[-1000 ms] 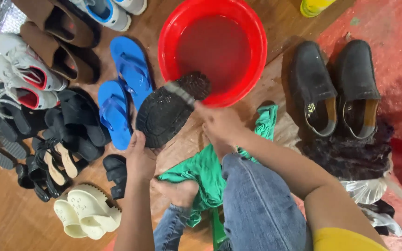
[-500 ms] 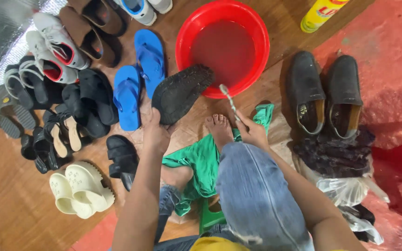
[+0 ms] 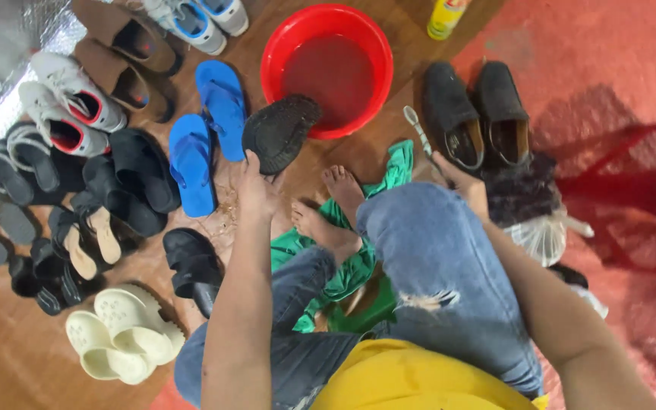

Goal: The person scrubs the sole of a black shoe using a toothbrush and water from a red basin. They repeatedly dip the brush into the water and scrub the shoe's tread pattern while holding the shoe in their left hand.

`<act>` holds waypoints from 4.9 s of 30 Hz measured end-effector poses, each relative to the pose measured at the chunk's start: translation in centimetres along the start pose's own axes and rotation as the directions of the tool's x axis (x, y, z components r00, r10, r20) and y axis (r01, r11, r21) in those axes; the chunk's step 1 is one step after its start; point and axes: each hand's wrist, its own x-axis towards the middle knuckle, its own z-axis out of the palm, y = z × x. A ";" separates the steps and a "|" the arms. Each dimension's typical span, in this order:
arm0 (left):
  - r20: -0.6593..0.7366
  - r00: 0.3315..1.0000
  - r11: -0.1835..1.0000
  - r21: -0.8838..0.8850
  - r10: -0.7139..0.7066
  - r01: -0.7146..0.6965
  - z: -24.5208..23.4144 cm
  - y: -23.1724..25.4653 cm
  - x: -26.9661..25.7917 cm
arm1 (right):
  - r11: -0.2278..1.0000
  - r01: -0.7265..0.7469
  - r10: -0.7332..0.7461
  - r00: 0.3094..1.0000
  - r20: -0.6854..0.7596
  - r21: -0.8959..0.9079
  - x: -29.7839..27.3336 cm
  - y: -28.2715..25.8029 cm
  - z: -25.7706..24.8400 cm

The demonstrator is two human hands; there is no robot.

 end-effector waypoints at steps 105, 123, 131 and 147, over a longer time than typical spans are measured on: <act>-0.017 0.992 0.978 -0.173 -0.122 0.117 -6.3 -3.0 -1.6 | 0.826 0.412 0.020 0.661 0.750 -0.385 17.3 4.5 17.9; -0.119 0.973 0.980 -0.050 -0.198 0.193 -2.9 -0.2 -2.1 | 0.814 0.451 -0.035 0.667 0.744 -0.366 18.6 4.9 20.8; -0.095 0.984 0.989 -0.011 -0.150 0.149 -3.3 -0.5 -1.8 | 0.843 0.380 0.143 0.522 0.841 -0.380 21.0 -0.7 19.1; -0.080 0.997 0.990 -0.139 -0.020 0.009 -5.8 -2.8 -0.2 | 0.885 0.306 0.040 0.701 0.712 -0.351 16.8 3.1 18.1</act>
